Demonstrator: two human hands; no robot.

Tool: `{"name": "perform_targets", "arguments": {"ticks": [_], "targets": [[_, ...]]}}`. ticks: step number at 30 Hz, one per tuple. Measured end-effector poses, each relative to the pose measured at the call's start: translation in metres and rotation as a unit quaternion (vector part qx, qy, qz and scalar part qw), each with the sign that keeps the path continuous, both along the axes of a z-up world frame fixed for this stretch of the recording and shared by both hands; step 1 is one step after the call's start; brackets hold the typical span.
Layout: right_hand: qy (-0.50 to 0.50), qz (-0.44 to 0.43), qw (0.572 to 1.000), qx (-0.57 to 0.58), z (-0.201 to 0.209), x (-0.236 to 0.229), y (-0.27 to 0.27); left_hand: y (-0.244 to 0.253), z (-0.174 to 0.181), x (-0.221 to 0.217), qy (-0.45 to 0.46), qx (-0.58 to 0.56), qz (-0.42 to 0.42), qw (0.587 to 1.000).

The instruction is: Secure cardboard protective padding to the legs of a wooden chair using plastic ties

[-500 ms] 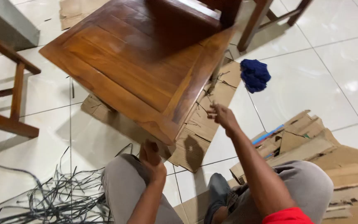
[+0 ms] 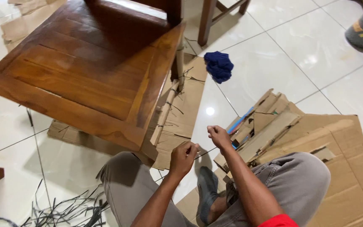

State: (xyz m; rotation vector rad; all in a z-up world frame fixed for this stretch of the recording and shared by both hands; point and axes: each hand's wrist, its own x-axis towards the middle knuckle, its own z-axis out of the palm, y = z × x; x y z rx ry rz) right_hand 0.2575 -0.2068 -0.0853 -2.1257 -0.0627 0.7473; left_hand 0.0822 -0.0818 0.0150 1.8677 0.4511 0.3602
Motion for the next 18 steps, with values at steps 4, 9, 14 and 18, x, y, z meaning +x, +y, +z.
{"name": "perform_targets", "arguments": {"ticks": [4, 9, 14, 18], "targets": [[-0.052, 0.005, 0.995, -0.08, -0.046, 0.011, -0.044, -0.011, -0.008, 0.012, 0.048, 0.035, -0.059, 0.997], [-0.091, 0.016, 0.984, -0.156, -0.042, 0.008, -0.079, -0.018, -0.018, 0.013, 0.131, 0.088, -0.174, 0.972], [-0.118, 0.002, 0.984, -0.135, -0.05, 0.009, -0.081, -0.019, -0.024, 0.011, 0.155, 0.102, -0.224, 0.957], [-0.115, 0.025, 0.985, -0.125, -0.103, 0.024, -0.086, -0.016, -0.012, 0.01, 0.186, 0.093, -0.229, 0.951]]}}
